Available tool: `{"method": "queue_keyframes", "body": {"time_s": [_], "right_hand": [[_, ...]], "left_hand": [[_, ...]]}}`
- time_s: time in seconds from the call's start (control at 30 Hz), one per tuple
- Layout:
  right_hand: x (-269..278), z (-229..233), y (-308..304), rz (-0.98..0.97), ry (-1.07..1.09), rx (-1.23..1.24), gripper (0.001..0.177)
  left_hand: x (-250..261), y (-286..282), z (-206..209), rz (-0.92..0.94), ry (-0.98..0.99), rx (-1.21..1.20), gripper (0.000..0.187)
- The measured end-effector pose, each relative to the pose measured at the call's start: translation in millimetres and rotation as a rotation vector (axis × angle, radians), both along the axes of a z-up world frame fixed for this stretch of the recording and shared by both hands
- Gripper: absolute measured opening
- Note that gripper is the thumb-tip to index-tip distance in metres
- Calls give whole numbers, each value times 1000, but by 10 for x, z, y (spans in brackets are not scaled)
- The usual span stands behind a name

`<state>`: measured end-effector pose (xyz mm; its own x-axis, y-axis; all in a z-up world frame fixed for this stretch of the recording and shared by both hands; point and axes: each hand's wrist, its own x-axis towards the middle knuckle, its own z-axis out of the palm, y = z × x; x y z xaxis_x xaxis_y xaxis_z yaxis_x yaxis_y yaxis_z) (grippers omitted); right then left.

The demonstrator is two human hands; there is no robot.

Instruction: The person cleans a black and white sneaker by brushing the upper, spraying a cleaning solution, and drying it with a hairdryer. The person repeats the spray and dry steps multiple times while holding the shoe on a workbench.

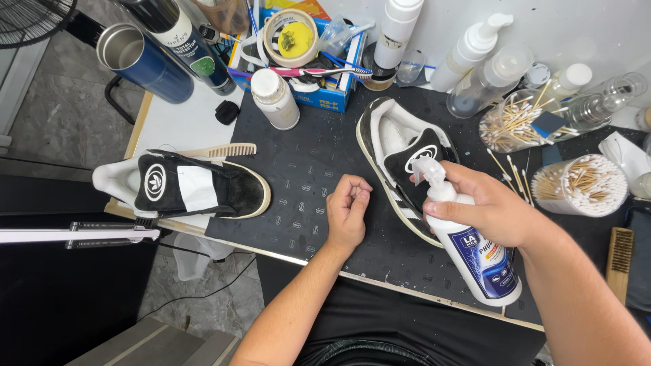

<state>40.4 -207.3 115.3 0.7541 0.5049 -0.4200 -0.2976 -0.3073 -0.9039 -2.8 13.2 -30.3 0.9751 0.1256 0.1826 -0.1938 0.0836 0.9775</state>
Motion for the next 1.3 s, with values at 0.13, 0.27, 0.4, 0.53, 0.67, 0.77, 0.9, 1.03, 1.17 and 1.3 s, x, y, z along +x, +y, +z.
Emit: {"method": "queue_keyframes", "body": {"time_s": [0.13, 0.27, 0.4, 0.53, 0.67, 0.77, 0.9, 1.03, 1.17, 1.3], "right_hand": [[26, 42, -30, -117, 157, -16, 48], [37, 95, -58, -144, 214, 60, 47], [57, 106, -37, -128, 243, 123, 47], [45, 94, -14, -100, 272, 156, 46], [55, 77, -36, -139, 264, 130, 45], [101, 44, -120, -197, 265, 101, 45], [183, 0, -239, -244, 275, 111, 44], [225, 19, -291, -194, 290, 97, 44], [292, 40, -289, -177, 272, 91, 43], [307, 49, -316, -154, 299, 100, 43]], "left_hand": [[6, -2, 7, 0, -1, 16, 7], [4, -14, 3, -4, 0, 25, 7], [22, -10, -18, -7, 9, 45, 7], [16, -11, -14, -1, 7, 51, 6], [13, -19, 10, -2, 20, 59, 6], [27, -19, 22, 3, 22, 68, 6], [16, -23, 11, 8, 46, 65, 7], [21, -27, 8, 5, 57, 74, 7], [27, -26, 9, 3, 48, 79, 7], [31, -35, 5, 9, 62, 83, 8]]}}
